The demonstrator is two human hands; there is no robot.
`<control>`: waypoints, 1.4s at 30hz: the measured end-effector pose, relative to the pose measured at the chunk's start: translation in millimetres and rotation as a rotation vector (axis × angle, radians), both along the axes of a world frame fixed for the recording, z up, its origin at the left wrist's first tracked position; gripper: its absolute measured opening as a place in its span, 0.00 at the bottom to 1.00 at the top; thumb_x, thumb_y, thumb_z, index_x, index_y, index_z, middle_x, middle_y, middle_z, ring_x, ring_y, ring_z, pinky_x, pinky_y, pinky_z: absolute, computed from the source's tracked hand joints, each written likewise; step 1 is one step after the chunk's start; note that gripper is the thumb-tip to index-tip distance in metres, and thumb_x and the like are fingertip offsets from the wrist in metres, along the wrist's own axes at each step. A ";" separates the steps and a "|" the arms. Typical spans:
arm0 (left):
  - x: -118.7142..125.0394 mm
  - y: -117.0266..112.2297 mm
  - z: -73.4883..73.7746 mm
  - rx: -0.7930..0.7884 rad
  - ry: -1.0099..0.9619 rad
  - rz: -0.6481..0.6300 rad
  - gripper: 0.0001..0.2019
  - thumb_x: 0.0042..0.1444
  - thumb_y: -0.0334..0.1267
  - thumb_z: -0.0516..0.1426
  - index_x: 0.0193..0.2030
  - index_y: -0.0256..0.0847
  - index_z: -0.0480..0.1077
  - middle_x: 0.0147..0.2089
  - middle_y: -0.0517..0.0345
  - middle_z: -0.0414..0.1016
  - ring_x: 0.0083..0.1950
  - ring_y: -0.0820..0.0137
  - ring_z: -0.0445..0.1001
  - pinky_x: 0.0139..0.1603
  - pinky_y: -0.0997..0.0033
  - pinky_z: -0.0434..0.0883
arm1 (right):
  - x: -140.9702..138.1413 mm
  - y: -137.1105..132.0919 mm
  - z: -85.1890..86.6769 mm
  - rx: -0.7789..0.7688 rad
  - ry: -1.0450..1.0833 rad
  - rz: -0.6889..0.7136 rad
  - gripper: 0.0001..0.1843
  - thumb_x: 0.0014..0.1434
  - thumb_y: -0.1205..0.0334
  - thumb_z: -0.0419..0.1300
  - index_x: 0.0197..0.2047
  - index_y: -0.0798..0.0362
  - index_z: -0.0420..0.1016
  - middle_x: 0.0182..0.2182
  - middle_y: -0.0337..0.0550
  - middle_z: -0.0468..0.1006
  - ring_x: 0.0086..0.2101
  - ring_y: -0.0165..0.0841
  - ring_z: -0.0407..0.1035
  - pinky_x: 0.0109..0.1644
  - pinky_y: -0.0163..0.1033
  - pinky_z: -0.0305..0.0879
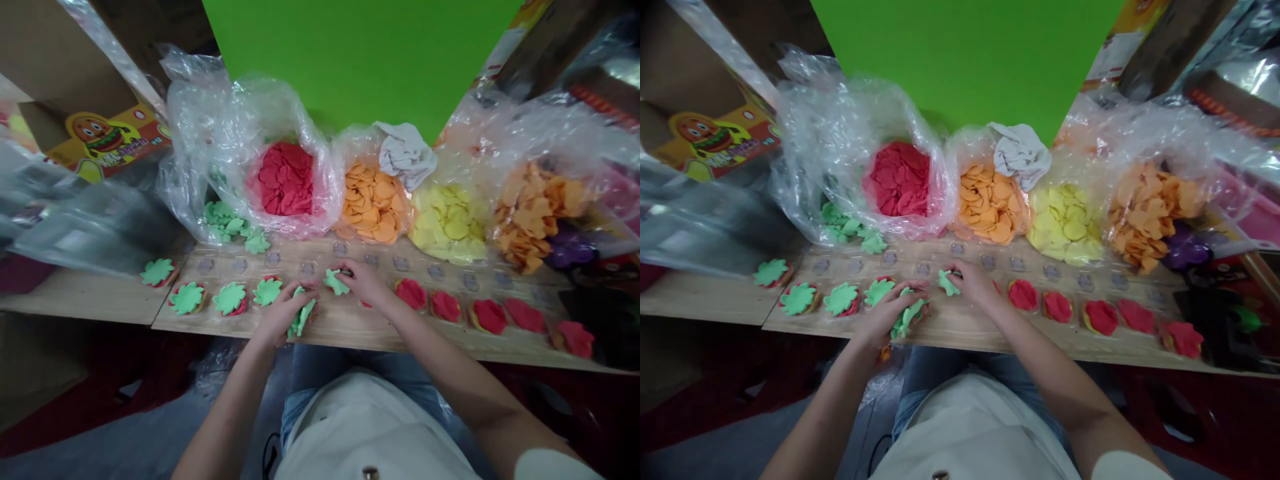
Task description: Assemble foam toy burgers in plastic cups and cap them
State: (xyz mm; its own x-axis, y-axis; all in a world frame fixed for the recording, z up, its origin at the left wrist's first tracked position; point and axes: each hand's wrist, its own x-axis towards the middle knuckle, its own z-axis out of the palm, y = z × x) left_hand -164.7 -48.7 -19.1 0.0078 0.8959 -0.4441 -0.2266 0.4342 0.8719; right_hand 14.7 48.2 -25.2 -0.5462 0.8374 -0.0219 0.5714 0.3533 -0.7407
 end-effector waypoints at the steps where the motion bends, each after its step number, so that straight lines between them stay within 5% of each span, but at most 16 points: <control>1: 1.2 0.7 1.5 0.041 0.114 -0.035 0.19 0.49 0.39 0.54 0.49 0.40 0.64 0.35 0.58 0.71 0.34 0.71 0.71 0.33 0.75 0.67 | -2.4 3.6 -3.8 0.100 -0.097 0.004 0.09 0.54 0.66 0.54 0.39 0.54 0.71 0.35 0.43 0.75 0.36 0.32 0.67 0.41 0.37 0.60; 6: 18.6 11.0 5.5 0.272 0.728 -0.380 0.26 0.48 0.33 0.49 0.58 0.42 0.58 0.46 0.54 0.71 0.45 0.66 0.70 0.47 0.69 0.64 | -1.4 7.3 -11.1 0.376 -0.288 -0.003 0.11 0.56 0.67 0.53 0.42 0.55 0.70 0.38 0.45 0.72 0.40 0.34 0.64 0.45 0.37 0.59; 11: 38.1 25.9 6.5 0.262 1.136 -0.630 0.28 0.48 0.34 0.49 0.58 0.33 0.54 0.43 0.41 0.73 0.44 0.57 0.71 0.41 0.63 0.66 | 13.9 -16.1 -3.0 0.566 -0.417 -0.137 0.17 0.59 0.66 0.48 0.51 0.55 0.65 0.47 0.50 0.67 0.48 0.38 0.58 0.52 0.42 0.54; 14: 42.8 27.0 11.9 0.282 1.205 -0.667 0.26 0.48 0.34 0.49 0.56 0.32 0.56 0.41 0.40 0.73 0.43 0.56 0.72 0.41 0.63 0.66 | 20.8 -34.2 -7.0 0.575 -0.534 -0.155 0.22 0.57 0.71 0.46 0.55 0.55 0.62 0.54 0.49 0.61 0.56 0.42 0.47 0.56 0.48 0.48; 19: 48.9 8.1 18.5 0.359 1.231 -0.535 0.32 0.46 0.29 0.49 0.61 0.35 0.49 0.37 0.41 0.73 0.37 0.56 0.72 0.38 0.62 0.66 | 18.6 -42.7 -16.8 0.547 -0.637 -0.116 0.22 0.58 0.70 0.45 0.56 0.54 0.62 0.59 0.48 0.54 0.60 0.45 0.35 0.58 0.53 0.43; 25: 58.8 -1.4 2.1 0.297 0.978 -0.406 0.32 0.40 0.25 0.52 0.58 0.34 0.59 0.33 0.41 0.73 0.36 0.55 0.72 0.42 0.59 0.65 | 20.2 -44.1 -11.7 0.565 -0.641 -0.085 0.24 0.58 0.71 0.45 0.58 0.53 0.58 0.60 0.50 0.52 0.61 0.46 0.34 0.58 0.56 0.41; 29: 45.8 2.7 6.0 0.353 0.890 -0.376 0.31 0.41 0.26 0.53 0.56 0.39 0.61 0.37 0.46 0.74 0.39 0.57 0.71 0.45 0.60 0.64 | 20.1 -53.0 -13.2 0.559 -0.646 -0.107 0.23 0.58 0.70 0.45 0.57 0.54 0.60 0.59 0.49 0.54 0.60 0.47 0.36 0.58 0.56 0.42; 33: 29.6 10.5 15.4 0.312 0.372 0.001 0.16 0.47 0.34 0.55 0.45 0.43 0.68 0.39 0.55 0.73 0.43 0.64 0.71 0.45 0.68 0.66 | 14.0 -59.1 -12.5 0.540 -0.615 -0.128 0.21 0.57 0.72 0.45 0.53 0.56 0.65 0.57 0.54 0.57 0.59 0.50 0.40 0.57 0.58 0.41; 37: 35.8 19.6 12.9 -0.047 -0.438 0.398 0.09 0.51 0.38 0.55 0.39 0.39 0.67 0.32 0.58 0.72 0.33 0.72 0.73 0.34 0.74 0.70 | 10.1 -65.1 3.5 0.409 -0.293 -0.179 0.21 0.58 0.68 0.47 0.54 0.55 0.63 0.51 0.53 0.64 0.53 0.44 0.53 0.55 0.52 0.51; 42: 63.7 21.8 6.2 -0.038 -0.709 0.324 0.09 0.52 0.30 0.55 0.41 0.38 0.66 0.37 0.57 0.72 0.36 0.74 0.73 0.38 0.75 0.71 | 9.4 -67.9 14.8 -0.060 0.332 -0.248 0.20 0.56 0.51 0.51 0.49 0.53 0.66 0.38 0.46 0.71 0.36 0.34 0.66 0.36 0.36 0.64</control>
